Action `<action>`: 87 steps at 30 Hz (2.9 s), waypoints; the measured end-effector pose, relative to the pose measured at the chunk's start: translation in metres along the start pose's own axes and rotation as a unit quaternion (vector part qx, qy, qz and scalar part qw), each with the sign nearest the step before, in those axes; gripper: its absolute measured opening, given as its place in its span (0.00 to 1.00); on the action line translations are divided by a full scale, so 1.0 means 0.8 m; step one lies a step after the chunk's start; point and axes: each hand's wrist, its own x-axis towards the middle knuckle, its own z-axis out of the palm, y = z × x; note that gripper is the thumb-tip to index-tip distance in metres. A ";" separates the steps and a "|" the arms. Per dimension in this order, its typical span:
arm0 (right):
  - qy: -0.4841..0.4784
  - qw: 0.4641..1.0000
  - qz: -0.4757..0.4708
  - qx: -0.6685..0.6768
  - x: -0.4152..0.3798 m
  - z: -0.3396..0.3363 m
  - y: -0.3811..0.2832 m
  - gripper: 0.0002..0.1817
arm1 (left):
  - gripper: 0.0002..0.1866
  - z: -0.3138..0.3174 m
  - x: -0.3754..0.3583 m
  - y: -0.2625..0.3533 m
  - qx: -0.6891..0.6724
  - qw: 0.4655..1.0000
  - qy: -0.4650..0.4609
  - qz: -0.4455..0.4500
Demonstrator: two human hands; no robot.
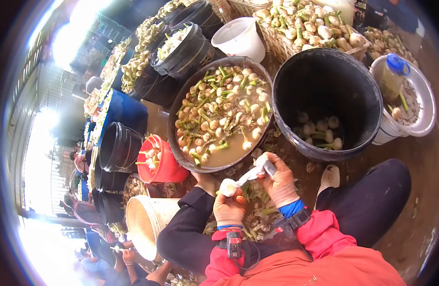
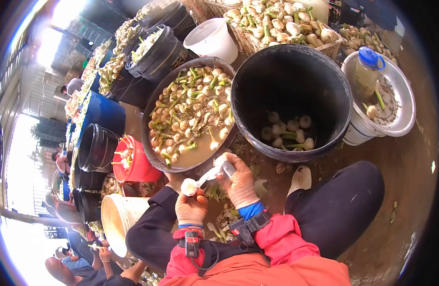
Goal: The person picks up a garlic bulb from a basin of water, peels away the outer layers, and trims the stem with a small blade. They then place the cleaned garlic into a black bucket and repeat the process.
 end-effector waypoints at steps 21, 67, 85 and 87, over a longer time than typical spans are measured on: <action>-0.216 0.830 0.245 -0.452 -0.031 0.026 0.030 0.06 | 0.10 -0.042 0.069 0.062 -0.027 0.972 0.181 0.147; 0.024 0.818 0.225 -0.529 0.011 -0.028 0.028 0.13 | 0.26 0.002 0.311 0.185 0.930 0.328 0.127 0.108; -0.005 0.862 -0.112 -0.495 -0.006 0.009 0.031 0.13 | 0.20 0.032 0.053 0.070 0.346 0.923 -0.118 -0.122; -0.046 0.870 -0.065 -0.486 -0.016 0.013 0.036 0.15 | 0.18 0.025 0.027 0.051 0.352 0.922 -0.134 -0.095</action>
